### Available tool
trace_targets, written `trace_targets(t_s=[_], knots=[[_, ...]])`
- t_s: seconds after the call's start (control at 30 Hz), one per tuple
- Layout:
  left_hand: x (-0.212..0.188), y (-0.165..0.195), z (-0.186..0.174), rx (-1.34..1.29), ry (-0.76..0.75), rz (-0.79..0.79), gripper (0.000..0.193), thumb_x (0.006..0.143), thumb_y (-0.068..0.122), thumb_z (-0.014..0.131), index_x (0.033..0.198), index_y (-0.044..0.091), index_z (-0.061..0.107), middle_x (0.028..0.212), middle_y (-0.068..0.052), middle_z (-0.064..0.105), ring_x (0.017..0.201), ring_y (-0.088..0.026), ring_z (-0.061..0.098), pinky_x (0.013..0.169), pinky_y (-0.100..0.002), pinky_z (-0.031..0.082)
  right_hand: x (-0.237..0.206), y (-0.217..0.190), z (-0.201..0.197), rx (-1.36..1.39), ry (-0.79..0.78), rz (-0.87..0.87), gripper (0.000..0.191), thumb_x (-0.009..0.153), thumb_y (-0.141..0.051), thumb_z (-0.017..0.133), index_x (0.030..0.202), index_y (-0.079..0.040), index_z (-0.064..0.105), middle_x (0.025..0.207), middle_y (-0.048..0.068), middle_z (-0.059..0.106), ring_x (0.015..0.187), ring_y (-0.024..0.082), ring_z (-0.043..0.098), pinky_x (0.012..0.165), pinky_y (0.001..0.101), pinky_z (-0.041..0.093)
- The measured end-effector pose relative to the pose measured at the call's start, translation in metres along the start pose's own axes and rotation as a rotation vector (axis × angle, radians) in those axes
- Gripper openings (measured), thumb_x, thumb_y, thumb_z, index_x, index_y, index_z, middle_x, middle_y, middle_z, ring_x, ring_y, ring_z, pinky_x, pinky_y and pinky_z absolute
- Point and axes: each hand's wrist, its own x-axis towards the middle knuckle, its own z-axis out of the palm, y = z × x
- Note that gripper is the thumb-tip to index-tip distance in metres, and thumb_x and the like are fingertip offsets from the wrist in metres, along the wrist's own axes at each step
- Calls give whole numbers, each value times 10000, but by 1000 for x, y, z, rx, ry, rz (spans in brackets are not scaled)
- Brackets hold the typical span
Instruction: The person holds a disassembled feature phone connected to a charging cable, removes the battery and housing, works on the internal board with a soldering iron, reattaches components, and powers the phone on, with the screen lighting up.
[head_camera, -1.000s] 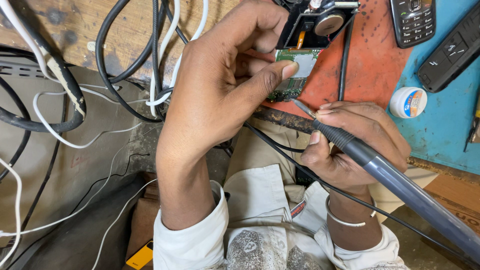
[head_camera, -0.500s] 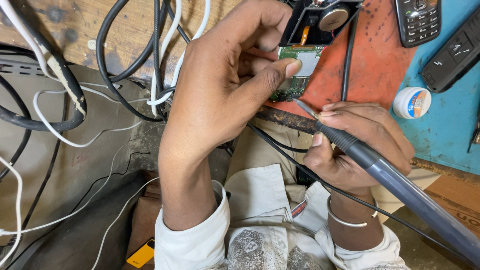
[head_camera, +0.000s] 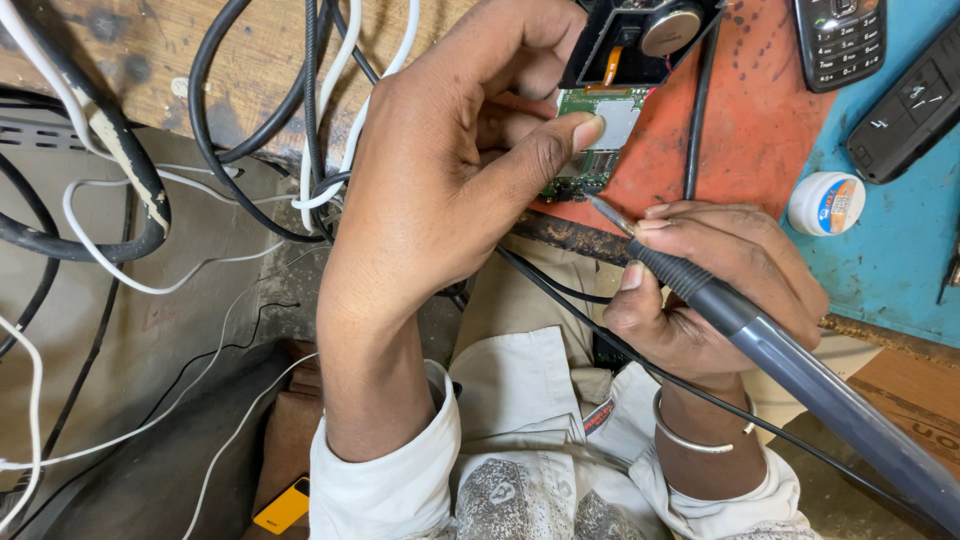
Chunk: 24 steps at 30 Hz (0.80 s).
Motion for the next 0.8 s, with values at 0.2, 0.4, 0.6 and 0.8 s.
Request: trace_targets(t_s=[0.2, 0.4, 0.6, 0.8], knots=[[0, 0, 0, -10, -8, 17, 385, 1006, -174, 632, 1351, -20, 558, 1036, 5, 558, 964, -19, 561, 849, -160, 563, 0, 0, 0, 9, 1, 7, 232, 983, -214, 759, 1043, -3, 685, 925, 118, 719, 875, 237, 755, 792, 315, 632], [-1, -2, 1, 2, -9, 29, 355, 1038, -179, 647, 1345, -22, 566, 1033, 6, 522, 925, -16, 519, 847, -154, 569, 1, -1, -1, 9, 5, -4, 219, 978, -201, 757, 1032, -3, 682, 920, 120, 724, 876, 244, 758, 793, 317, 630], [-1, -2, 2, -27, -4, 16, 352, 1018, -187, 637, 1321, -29, 555, 1046, 7, 509, 956, -16, 543, 859, -156, 571, 0, 1, -2, 12, 15, -5, 236, 975, -212, 759, 1035, 1, 677, 926, 120, 721, 873, 244, 755, 792, 319, 628], [0, -2, 2, -18, -7, 7, 404, 999, -195, 625, 1355, -19, 552, 1041, 3, 516, 957, -22, 544, 879, -166, 578, -1, 2, -3, 7, 8, -3, 238, 984, -220, 762, 1042, -4, 679, 929, 120, 723, 877, 246, 755, 797, 322, 629]])
